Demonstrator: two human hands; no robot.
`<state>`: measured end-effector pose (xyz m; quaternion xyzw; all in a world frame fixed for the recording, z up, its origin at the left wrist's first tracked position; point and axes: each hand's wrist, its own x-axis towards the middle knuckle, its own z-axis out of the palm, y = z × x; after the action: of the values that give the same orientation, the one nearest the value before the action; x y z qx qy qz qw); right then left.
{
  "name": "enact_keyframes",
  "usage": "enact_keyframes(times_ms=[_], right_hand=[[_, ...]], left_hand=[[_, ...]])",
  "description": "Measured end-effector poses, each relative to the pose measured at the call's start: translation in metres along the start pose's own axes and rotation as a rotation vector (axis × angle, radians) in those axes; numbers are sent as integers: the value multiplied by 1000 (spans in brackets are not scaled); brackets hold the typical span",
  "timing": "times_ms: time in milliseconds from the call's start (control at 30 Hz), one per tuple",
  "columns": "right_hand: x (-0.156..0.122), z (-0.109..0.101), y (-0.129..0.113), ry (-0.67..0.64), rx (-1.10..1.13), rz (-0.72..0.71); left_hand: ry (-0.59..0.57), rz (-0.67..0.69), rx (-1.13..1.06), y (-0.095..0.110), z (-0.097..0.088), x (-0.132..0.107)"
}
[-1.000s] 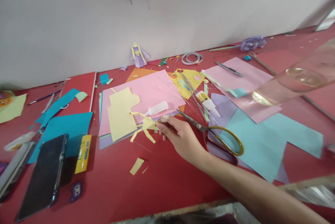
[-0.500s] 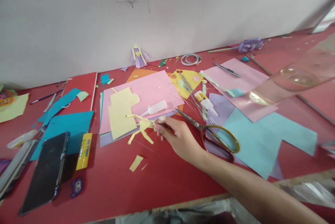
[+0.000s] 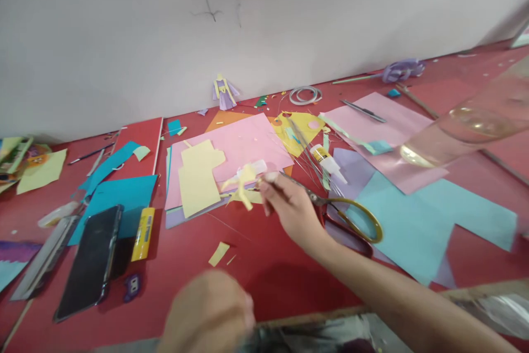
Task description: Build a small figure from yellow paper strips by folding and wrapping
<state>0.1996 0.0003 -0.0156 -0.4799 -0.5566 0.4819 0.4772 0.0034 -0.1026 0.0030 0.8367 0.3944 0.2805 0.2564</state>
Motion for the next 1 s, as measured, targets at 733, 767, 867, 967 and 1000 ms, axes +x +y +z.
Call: enact_keyframes(times_ms=[733, 767, 867, 967, 1000], right_hand=[[-2, -5, -7, -421, -562, -111], [-1, -4, -4, -417, -647, -120], [1, -1, 2, -413, -874, -192], [3, -4, -4, -367, -986, -302], [2, -9, -8, -318, -1011, -327]], left_hand=[[396, -556, -50, -68, -77, 58], [520, -585, -143, -65, -78, 53], [762, -636, -454, -52, -66, 39], [677, -658, -595, -40, -44, 28], [663, -655, -567, -39, -38, 25]])
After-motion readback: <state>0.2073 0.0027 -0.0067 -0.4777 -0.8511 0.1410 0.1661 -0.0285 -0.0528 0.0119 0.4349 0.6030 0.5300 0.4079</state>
